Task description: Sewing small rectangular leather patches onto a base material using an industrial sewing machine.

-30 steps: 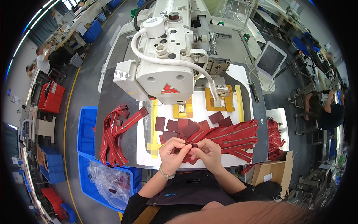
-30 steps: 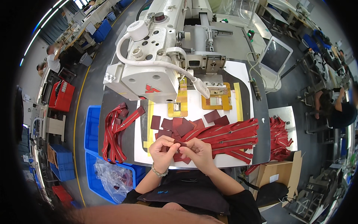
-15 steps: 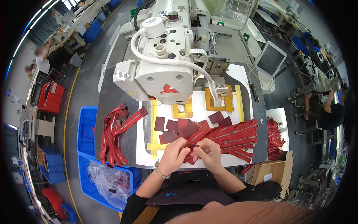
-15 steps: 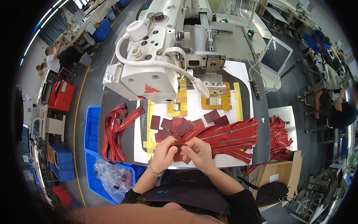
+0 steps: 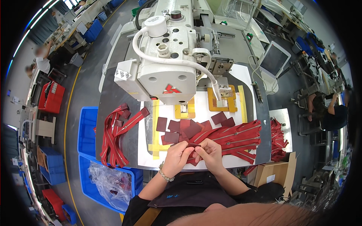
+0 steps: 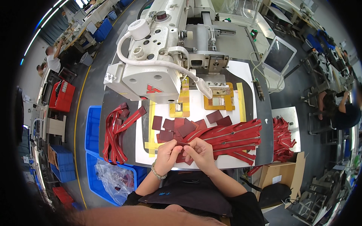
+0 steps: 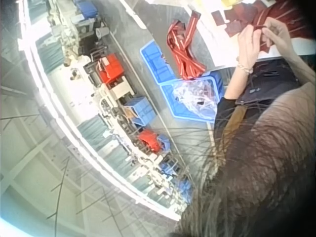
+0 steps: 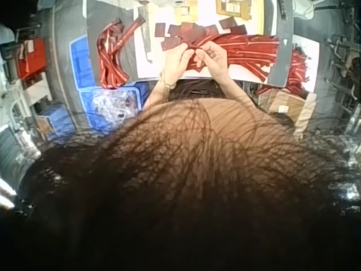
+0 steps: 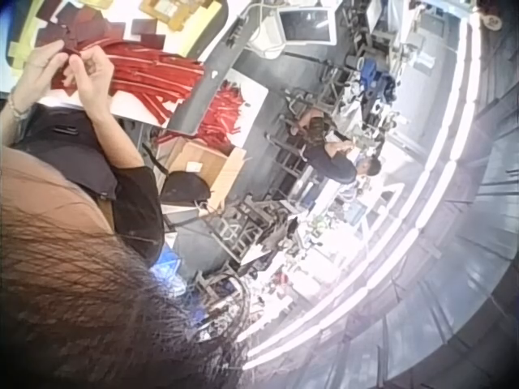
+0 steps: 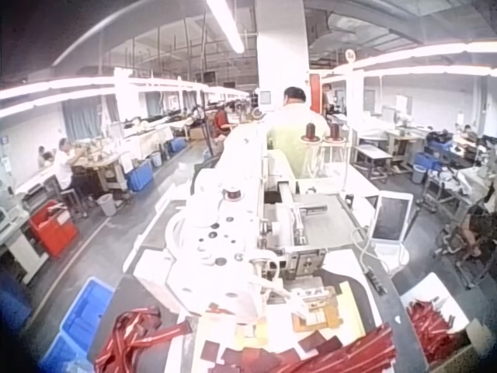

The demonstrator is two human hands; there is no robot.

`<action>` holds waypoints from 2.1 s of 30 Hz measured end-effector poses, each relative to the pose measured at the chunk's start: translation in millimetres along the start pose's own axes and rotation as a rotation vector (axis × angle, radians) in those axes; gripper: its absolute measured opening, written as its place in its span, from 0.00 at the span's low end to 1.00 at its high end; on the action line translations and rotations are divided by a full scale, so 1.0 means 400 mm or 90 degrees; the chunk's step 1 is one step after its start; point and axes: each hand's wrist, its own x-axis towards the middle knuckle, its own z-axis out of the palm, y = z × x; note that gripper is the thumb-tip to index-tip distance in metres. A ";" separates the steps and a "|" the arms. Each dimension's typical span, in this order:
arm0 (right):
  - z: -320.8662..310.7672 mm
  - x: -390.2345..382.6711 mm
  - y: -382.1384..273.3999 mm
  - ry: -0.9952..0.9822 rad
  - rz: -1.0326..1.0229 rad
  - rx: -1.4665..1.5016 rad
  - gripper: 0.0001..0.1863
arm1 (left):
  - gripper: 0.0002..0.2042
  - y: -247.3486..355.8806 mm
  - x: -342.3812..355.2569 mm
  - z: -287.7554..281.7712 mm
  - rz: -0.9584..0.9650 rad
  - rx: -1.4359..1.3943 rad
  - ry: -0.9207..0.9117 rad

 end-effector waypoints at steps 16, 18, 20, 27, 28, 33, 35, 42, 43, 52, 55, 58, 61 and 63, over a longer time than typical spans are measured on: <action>-0.003 0.000 0.002 0.024 -0.001 -0.054 0.06 | 0.13 -0.028 0.005 0.012 0.035 0.005 0.038; -0.025 0.016 -0.025 -0.031 0.044 -0.151 0.06 | 0.13 -0.048 0.016 -0.013 0.040 0.023 -0.030; -0.030 0.041 -0.083 -0.108 0.090 -0.339 0.07 | 0.13 -0.064 0.031 -0.042 0.042 0.039 -0.100; -0.030 0.154 -0.129 -0.339 0.177 -0.460 0.10 | 0.13 -0.071 0.119 -0.118 0.056 0.068 -0.360; -0.041 0.188 -0.115 -0.335 0.208 -0.381 0.10 | 0.13 -0.080 0.135 -0.118 0.020 0.063 -0.318; -0.074 0.328 -0.040 -0.210 0.253 -0.187 0.10 | 0.06 -0.127 0.203 -0.132 0.069 0.208 -0.057; -0.078 0.360 -0.022 -0.122 0.227 -0.188 0.10 | 0.07 -0.143 0.215 -0.141 0.081 0.248 -0.064; -0.061 0.399 -0.023 -0.052 0.240 -0.245 0.10 | 0.15 -0.185 0.227 -0.131 0.287 0.398 -0.075; -0.055 0.400 -0.030 -0.055 0.236 -0.295 0.10 | 0.16 -0.186 0.228 -0.128 0.287 0.412 -0.085; -0.037 0.420 -0.052 -0.076 0.260 -0.417 0.11 | 0.18 -0.193 0.242 -0.130 0.320 0.418 -0.106; -0.041 0.427 -0.059 -0.106 0.255 -0.450 0.11 | 0.18 -0.197 0.245 -0.126 0.353 0.456 -0.112; -0.055 0.434 -0.061 -0.170 0.195 -0.501 0.12 | 0.15 -0.189 0.247 -0.121 0.388 0.527 -0.100; -0.066 0.440 -0.081 -0.225 0.165 -0.549 0.13 | 0.15 -0.184 0.243 -0.110 0.396 0.565 -0.091; -0.068 0.436 -0.100 -0.238 0.183 -0.566 0.12 | 0.15 -0.180 0.243 -0.107 0.395 0.577 -0.100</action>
